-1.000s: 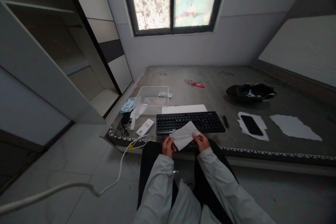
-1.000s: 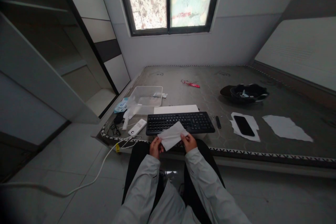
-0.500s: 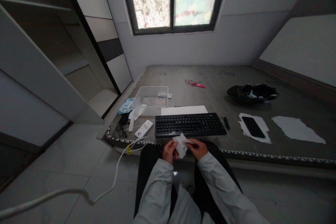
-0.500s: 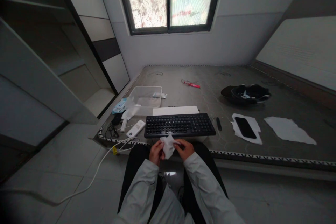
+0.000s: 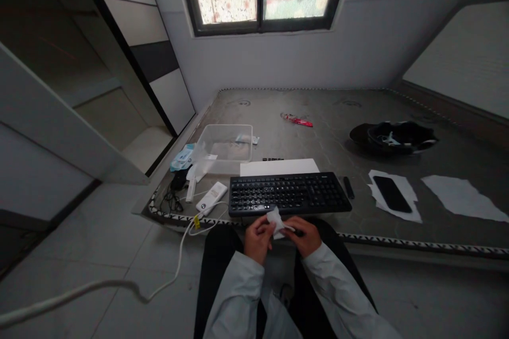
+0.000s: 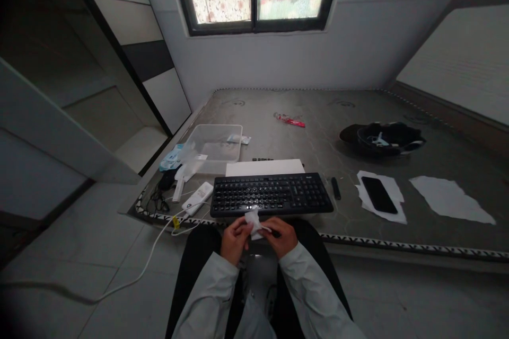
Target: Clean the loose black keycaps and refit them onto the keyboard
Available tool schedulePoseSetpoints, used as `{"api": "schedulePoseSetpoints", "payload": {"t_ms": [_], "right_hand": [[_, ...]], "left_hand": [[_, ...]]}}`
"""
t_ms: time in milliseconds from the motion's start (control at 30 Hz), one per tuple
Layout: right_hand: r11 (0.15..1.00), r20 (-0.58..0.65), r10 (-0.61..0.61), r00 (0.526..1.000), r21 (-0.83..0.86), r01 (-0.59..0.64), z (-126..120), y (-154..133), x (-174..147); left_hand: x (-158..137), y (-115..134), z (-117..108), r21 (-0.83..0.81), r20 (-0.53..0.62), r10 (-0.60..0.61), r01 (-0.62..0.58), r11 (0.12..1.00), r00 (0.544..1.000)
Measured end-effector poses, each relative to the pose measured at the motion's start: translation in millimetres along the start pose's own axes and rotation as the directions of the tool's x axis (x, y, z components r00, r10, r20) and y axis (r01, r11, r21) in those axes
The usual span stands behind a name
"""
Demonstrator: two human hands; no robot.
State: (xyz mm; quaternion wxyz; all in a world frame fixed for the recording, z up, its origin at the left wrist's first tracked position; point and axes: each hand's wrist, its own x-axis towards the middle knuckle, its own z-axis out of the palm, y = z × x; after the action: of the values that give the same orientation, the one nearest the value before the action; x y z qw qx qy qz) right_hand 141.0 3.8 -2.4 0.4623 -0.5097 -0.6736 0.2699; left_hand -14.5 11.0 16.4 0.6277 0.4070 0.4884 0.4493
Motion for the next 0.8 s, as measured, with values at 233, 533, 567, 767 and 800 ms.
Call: {"api": "schedulePoseSetpoints", "payload": {"t_ms": [233, 533, 567, 767, 800], "right_hand": [[0.993, 0.191, 0.11, 0.975, 0.023, -0.117, -21.0, -12.2, 9.5], [0.848, -0.175, 0.234, 0.957, -0.444, -0.288, -125.8, 29.2, 139.3], [0.818, -0.149, 0.225, 0.963, -0.508, -0.27, -131.0, 40.8, 162.3], [0.73, 0.124, 0.314, 0.941, -0.666, -0.156, -109.8, 126.0, 279.2], [0.708, 0.142, 0.34, 0.93, -0.689, -0.154, -100.6, 140.1, 291.1]], "left_hand": [[8.2, 0.3, -0.7, 0.067, 0.023, -0.072, 0.07, 0.995, 0.997], [24.6, -4.0, 15.1, -0.07, 0.02, -0.204, 0.205, 0.976, 0.979], [25.9, -5.6, 17.4, -0.077, 0.024, -0.204, 0.206, 0.976, 0.979], [34.9, -18.9, 19.6, -0.121, 0.094, -0.203, 0.213, 0.969, 0.975], [36.3, -21.0, 18.8, -0.125, 0.099, -0.204, 0.215, 0.969, 0.974]]}}
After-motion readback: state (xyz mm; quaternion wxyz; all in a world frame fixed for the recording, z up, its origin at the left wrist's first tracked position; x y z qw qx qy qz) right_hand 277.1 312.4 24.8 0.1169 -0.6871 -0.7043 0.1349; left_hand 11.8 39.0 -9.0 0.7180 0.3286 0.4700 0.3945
